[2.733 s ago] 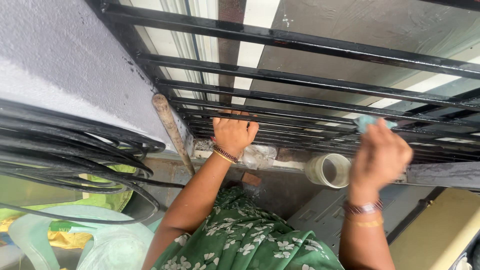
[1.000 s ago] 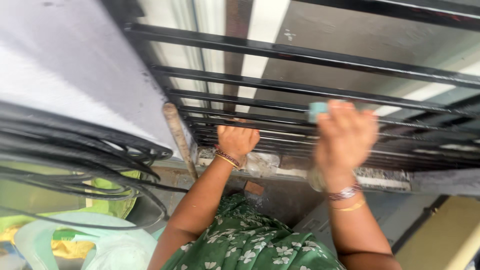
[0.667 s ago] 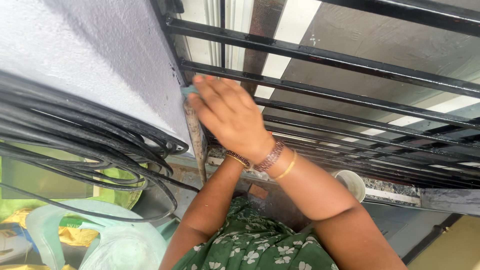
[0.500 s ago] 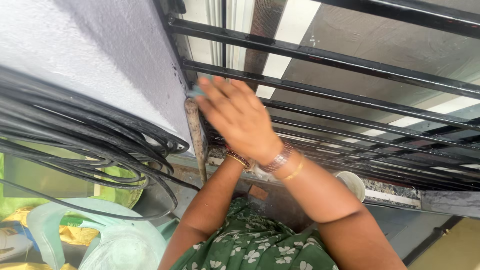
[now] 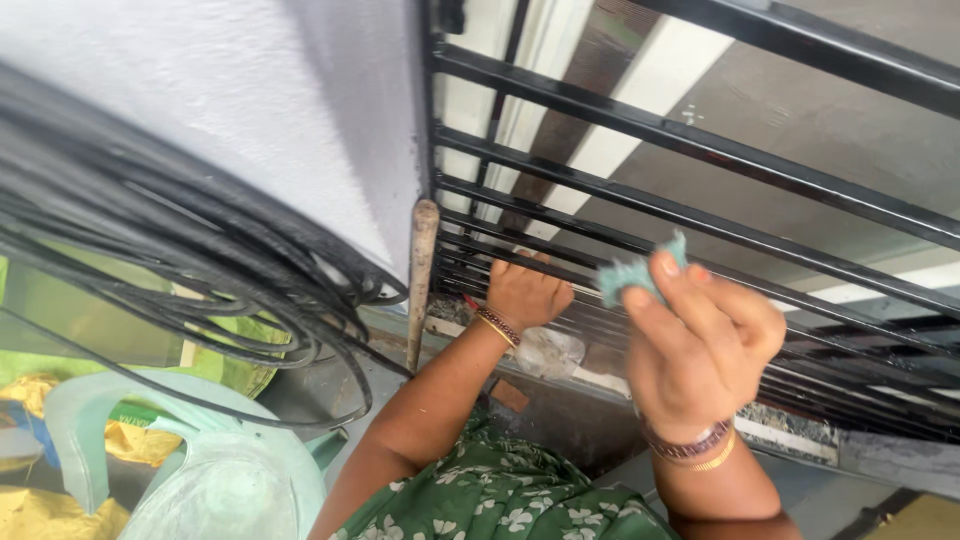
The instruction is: The person wipes the horizontal bars of a black metal window grille using a small cloth. They repeatedly dip the cloth into a white mug of water and continue wiping the bars from right to left and left to right across the grille.
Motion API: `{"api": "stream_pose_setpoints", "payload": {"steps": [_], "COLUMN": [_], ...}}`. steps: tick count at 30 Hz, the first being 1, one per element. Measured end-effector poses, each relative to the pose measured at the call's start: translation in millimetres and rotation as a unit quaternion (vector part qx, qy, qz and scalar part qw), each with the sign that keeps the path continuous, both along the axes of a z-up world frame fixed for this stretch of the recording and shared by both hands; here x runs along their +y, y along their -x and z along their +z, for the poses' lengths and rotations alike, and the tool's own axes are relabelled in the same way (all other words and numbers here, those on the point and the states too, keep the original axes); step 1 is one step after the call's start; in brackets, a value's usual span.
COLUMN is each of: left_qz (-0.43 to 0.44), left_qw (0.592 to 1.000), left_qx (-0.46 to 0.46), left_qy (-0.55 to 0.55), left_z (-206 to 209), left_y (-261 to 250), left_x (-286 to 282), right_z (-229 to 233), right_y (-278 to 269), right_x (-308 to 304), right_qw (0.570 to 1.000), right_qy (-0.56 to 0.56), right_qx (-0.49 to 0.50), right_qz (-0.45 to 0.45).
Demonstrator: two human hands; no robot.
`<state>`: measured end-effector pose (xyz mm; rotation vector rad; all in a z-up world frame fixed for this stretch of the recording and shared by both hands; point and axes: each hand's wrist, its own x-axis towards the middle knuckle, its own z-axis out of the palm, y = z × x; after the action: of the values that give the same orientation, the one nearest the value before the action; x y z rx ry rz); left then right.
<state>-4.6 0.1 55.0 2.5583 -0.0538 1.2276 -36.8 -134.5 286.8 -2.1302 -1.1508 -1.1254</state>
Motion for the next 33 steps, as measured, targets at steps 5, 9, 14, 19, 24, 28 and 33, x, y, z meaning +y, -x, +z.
{"api": "stream_pose_setpoints", "payload": {"steps": [5, 9, 14, 19, 24, 28, 33], "left_qz": [-0.001, 0.005, -0.085, -0.010, -0.061, -0.027, -0.190], "left_qw": [0.991, 0.991, 0.972, 1.000, 0.992, 0.999, 0.947], "left_qx": [0.135, 0.100, 0.190, -0.005, 0.107, 0.019, 0.058], "left_qy": [-0.007, 0.091, 0.113, -0.005, 0.017, 0.024, 0.253], "left_z": [41.8, 80.0, 78.4, 23.6, -21.7, -3.5, 45.8], "left_y": [7.1, 10.3, 15.1, 12.8, 2.8, 5.2, 6.3], "left_x": [6.4, 14.4, 24.5, 15.3, 6.4, 9.8, 23.4], "right_z": [26.4, 17.5, 15.3, 31.3, 21.4, 7.7, 8.0], "right_y": [-19.4, -17.7, -24.0, -24.5, -16.3, -22.8, -19.9], "right_x": [89.2, 144.4, 124.7, 65.4, 38.9, 71.0, 131.9], "right_qw": [0.996, 0.996, 0.994, 0.993, 0.994, 0.993, 0.997], "right_qy": [0.052, 0.045, 0.069, 0.105, 0.048, 0.060, 0.067], "right_qx": [-0.029, -0.016, -0.015, -0.063, -0.049, -0.080, -0.012], "right_qz": [0.060, 0.070, 0.085, 0.001, -0.089, -0.063, 0.045]}}
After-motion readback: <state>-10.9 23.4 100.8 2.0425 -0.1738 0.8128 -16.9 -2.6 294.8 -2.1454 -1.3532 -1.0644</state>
